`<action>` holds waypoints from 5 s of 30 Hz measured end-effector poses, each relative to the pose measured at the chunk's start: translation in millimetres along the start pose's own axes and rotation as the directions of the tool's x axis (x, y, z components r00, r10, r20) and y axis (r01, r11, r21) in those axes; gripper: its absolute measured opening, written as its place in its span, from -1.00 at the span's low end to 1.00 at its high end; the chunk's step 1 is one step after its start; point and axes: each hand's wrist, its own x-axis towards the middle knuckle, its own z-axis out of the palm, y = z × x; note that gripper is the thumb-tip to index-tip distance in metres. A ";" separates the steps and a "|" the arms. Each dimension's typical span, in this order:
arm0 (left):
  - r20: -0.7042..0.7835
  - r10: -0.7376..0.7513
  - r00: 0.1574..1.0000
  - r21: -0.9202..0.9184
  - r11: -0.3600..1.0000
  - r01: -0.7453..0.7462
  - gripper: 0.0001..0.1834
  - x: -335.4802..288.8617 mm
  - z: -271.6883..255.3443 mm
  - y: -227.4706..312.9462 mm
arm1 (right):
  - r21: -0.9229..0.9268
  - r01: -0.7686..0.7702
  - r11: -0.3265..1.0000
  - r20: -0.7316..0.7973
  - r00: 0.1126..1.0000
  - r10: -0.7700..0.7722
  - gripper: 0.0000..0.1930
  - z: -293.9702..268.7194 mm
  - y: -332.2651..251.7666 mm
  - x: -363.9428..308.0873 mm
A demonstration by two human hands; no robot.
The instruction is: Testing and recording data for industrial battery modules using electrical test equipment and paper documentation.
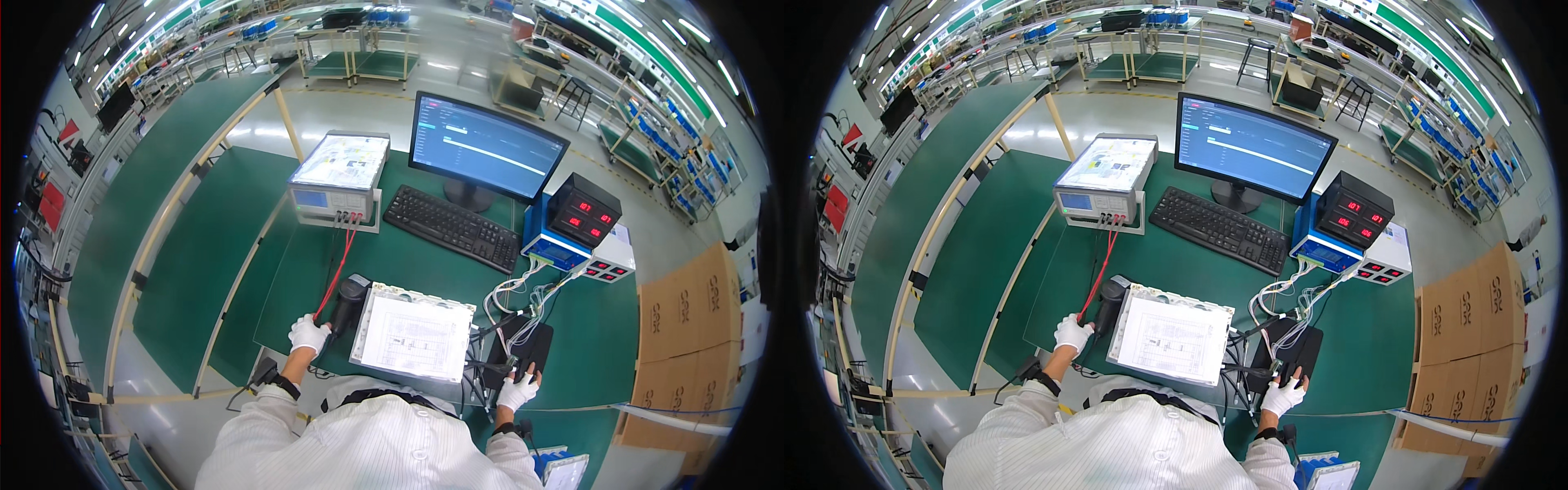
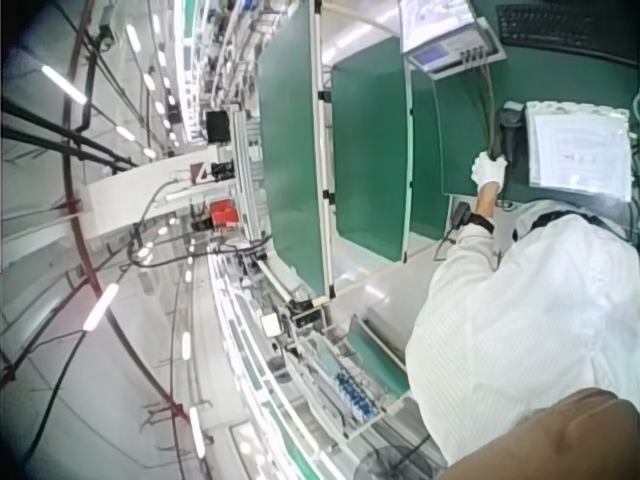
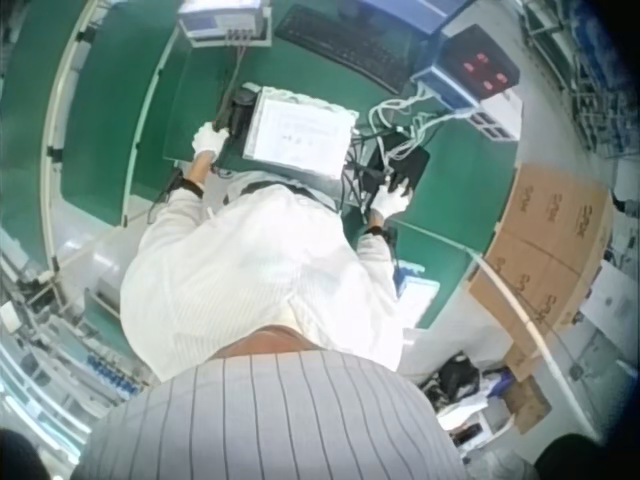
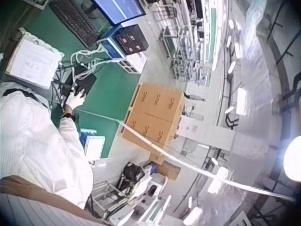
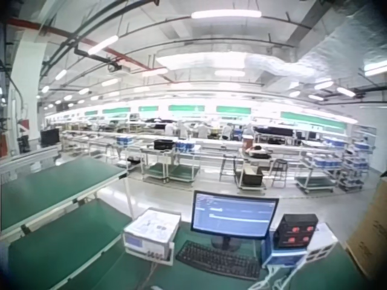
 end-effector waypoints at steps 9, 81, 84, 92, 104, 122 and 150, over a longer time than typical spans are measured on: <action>-0.367 0.070 0.927 -0.105 0.988 -0.116 -0.41 7.0 -4.7 7.2 | 0.013 -0.015 1.000 -0.024 1.000 0.015 -0.31 -12.7 -5.1 1.7; -0.244 0.429 0.869 -0.333 0.805 -0.491 -0.41 -92.0 -20.6 123.9 | 0.154 0.000 0.988 0.006 1.000 -0.001 -0.47 -5.2 1.2 -6.1; -0.234 0.417 0.878 -0.340 0.811 -0.476 -0.41 -94.0 -24.8 126.3 | 0.150 -0.031 0.988 0.029 0.999 0.027 -0.49 -3.9 0.1 -4.3; -0.243 0.428 0.870 -0.351 0.797 -0.491 -0.43 -91.8 -21.7 126.5 | 0.121 -0.035 0.992 0.015 0.999 0.033 -0.51 -7.0 -4.0 -2.3; -0.229 0.431 0.873 -0.347 0.801 -0.487 -0.43 -91.9 -24.0 124.9 | 0.055 -0.079 0.995 0.014 0.997 0.078 -0.52 -7.2 -7.5 -3.8; -0.251 0.425 0.870 -0.348 0.799 -0.491 -0.44 -91.7 -23.3 126.0 | 0.073 -0.071 0.995 0.025 0.997 0.069 -0.51 -11.3 -9.6 -1.5; -0.220 0.413 0.884 -0.371 0.803 -0.467 -0.44 -91.4 -24.4 127.1 | -0.013 -0.113 0.993 -0.030 0.993 0.113 -0.47 -8.8 -9.0 -0.8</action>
